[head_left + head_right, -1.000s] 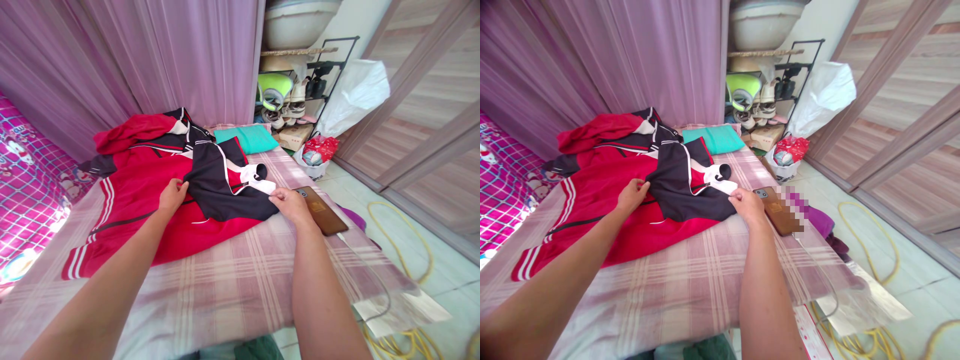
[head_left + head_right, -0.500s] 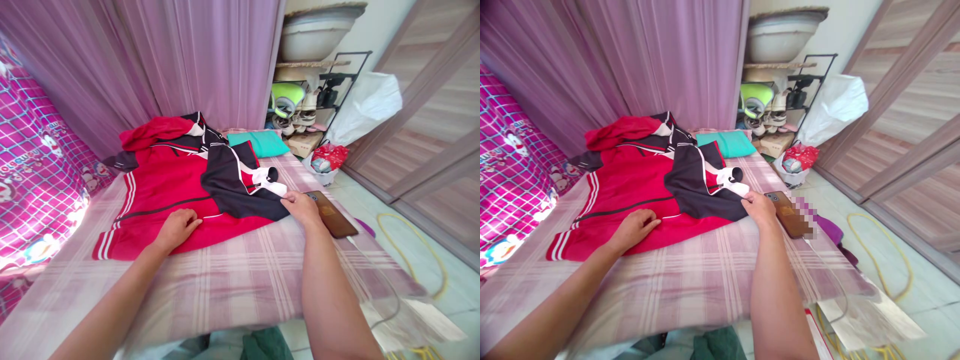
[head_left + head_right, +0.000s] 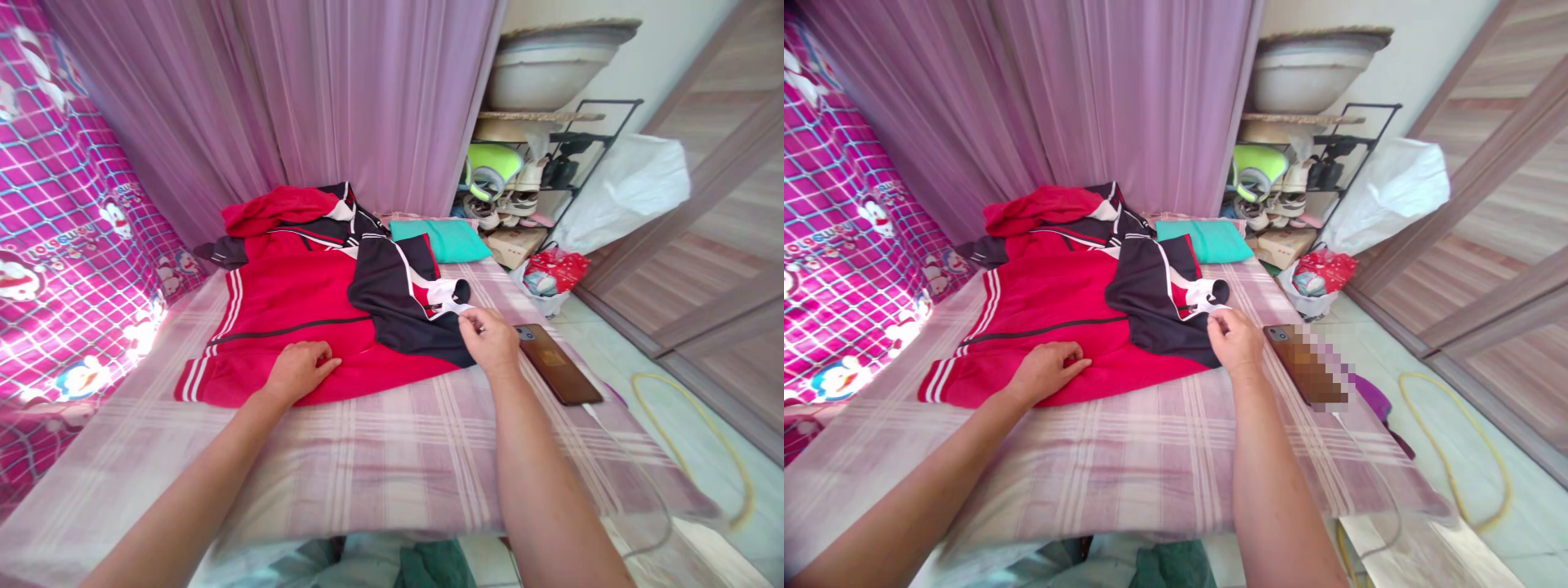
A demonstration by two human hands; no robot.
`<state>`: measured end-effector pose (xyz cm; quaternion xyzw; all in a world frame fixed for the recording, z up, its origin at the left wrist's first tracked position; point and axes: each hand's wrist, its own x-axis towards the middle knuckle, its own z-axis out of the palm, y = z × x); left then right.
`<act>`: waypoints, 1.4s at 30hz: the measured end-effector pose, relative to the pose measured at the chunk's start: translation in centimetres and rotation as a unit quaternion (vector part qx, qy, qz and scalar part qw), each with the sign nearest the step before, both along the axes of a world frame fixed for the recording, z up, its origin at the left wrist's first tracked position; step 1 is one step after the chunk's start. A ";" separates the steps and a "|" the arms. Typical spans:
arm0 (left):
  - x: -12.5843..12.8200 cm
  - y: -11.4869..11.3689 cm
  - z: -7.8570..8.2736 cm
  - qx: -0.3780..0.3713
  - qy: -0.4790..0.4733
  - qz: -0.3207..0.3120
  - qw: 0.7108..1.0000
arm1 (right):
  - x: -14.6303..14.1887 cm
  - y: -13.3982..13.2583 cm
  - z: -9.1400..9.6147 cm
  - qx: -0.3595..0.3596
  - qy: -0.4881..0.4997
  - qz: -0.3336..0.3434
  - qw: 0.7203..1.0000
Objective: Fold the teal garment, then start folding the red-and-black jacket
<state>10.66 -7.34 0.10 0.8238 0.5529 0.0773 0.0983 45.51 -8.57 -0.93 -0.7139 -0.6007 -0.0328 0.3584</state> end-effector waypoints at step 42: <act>-8.6 -2.6 -1.9 0.175 0.019 0.077 0.981 | -4.8 -0.4 -2.2 -0.050 -0.093 0.139 0.985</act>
